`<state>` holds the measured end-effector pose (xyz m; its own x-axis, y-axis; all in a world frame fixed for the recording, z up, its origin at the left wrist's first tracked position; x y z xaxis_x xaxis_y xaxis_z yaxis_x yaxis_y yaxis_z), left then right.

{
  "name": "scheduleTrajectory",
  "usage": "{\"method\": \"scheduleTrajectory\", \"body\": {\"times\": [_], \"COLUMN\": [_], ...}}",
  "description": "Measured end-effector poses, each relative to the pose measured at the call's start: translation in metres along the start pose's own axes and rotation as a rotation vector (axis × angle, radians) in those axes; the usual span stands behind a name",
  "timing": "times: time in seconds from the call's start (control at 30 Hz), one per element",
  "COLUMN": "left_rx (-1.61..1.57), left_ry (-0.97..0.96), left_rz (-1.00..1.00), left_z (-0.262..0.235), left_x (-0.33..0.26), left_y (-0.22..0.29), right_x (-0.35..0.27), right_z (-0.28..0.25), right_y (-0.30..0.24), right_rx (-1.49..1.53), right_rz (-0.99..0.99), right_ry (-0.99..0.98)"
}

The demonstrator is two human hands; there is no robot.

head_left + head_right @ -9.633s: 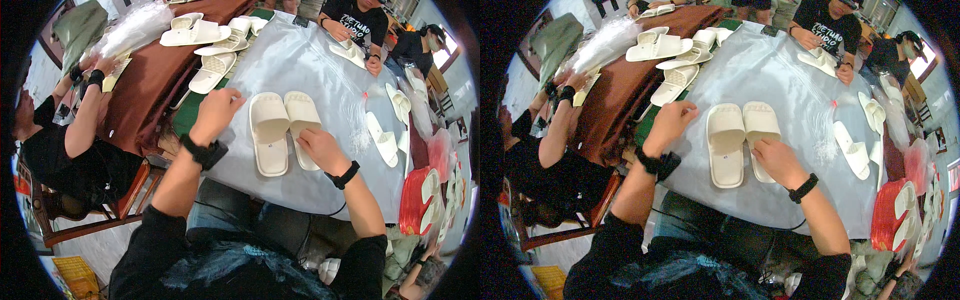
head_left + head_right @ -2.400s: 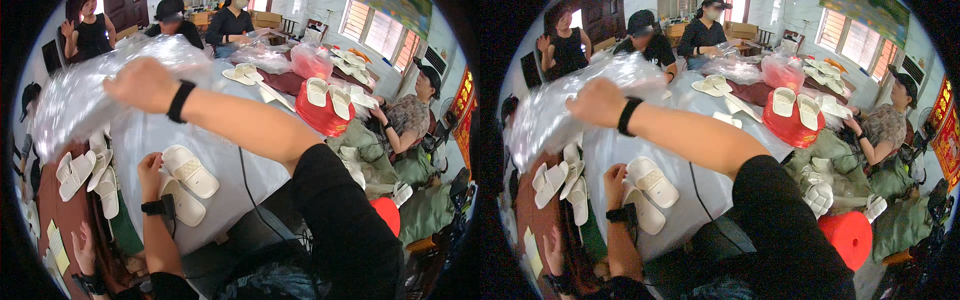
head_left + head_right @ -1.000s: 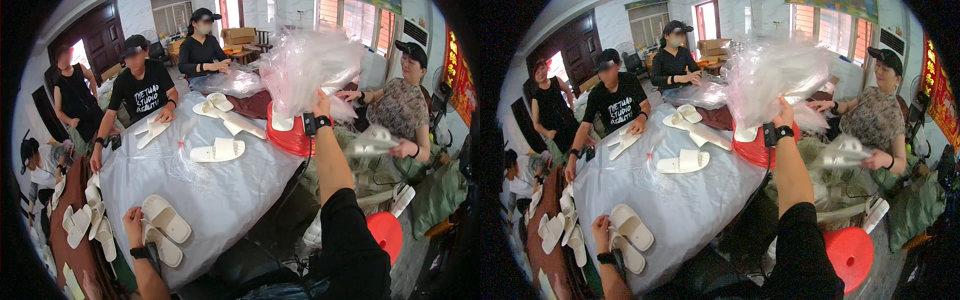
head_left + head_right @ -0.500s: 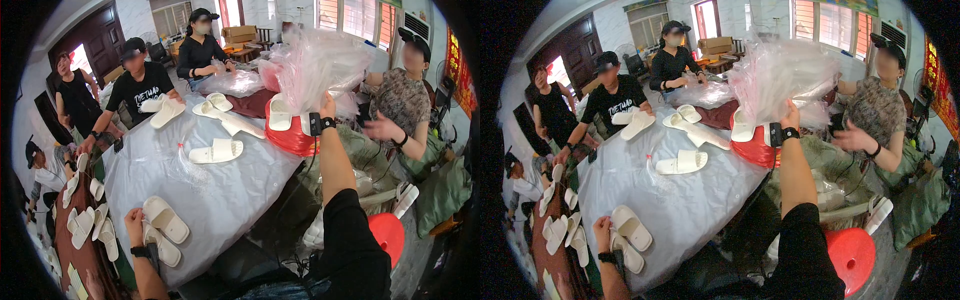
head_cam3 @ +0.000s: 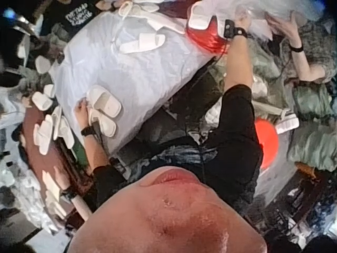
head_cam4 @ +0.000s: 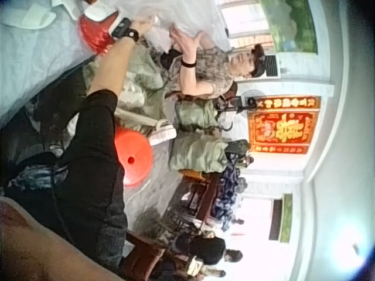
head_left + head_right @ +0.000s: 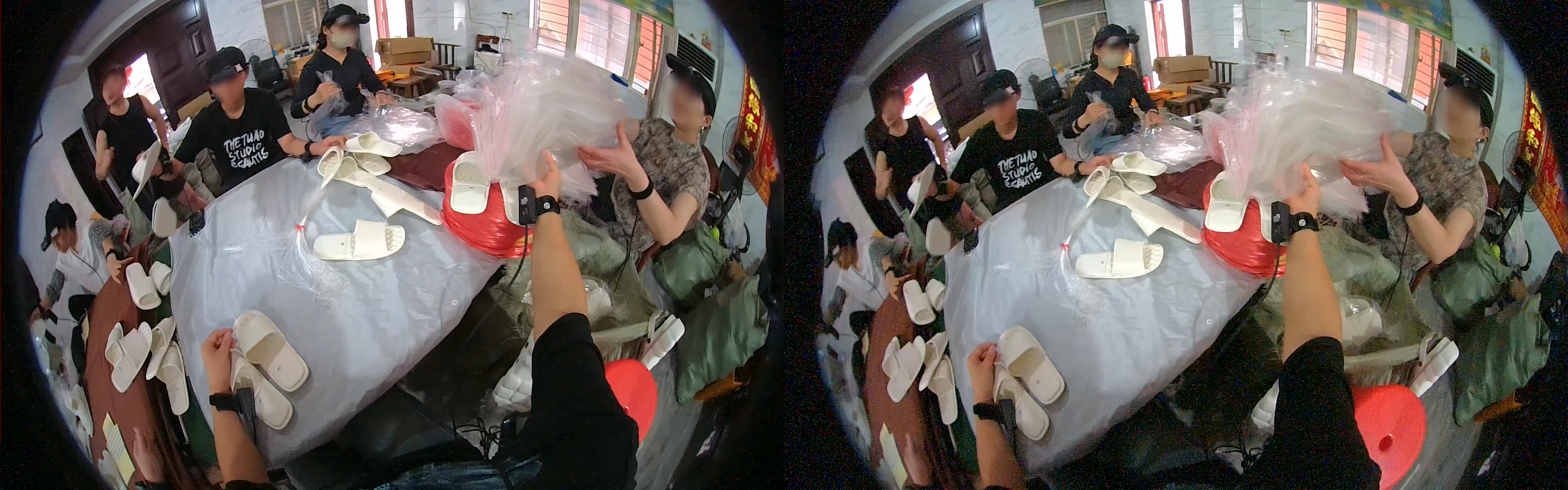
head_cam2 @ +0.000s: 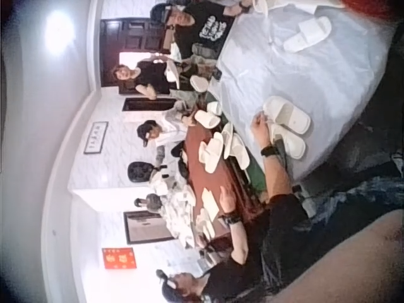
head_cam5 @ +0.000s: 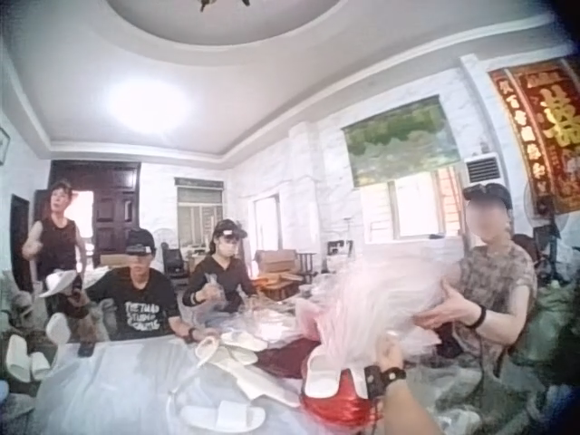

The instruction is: Inspecting, cleaning, and organizing white slippers at a production table.

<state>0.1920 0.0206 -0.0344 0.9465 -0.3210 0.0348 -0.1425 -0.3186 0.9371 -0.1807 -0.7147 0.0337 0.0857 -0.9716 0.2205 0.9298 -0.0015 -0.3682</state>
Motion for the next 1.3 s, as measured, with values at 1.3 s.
{"method": "scheduleTrajectory", "body": {"times": [1.3], "left_rx": [-0.139], "left_ry": [-0.003], "left_rz": [0.063], "left_z": [0.022], "left_x": [0.012], "left_y": [0.005], "right_x": [0.024], "right_z": [0.091], "right_y": [-0.001], "right_rx": [-0.392], "right_rz": [0.725], "right_ry": [-0.76]}}
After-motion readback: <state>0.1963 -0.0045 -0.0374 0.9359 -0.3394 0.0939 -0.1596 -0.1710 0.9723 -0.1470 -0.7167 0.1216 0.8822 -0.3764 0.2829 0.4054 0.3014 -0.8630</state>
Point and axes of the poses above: each hand's wrist, its own x-axis towards the middle knuckle, its own z-axis out of the palm, y = z × x, the point moved 4 cm from there along x, towards the middle knuckle, and after that the axes turned 11 degrees about -z, right-handed, at the moved point
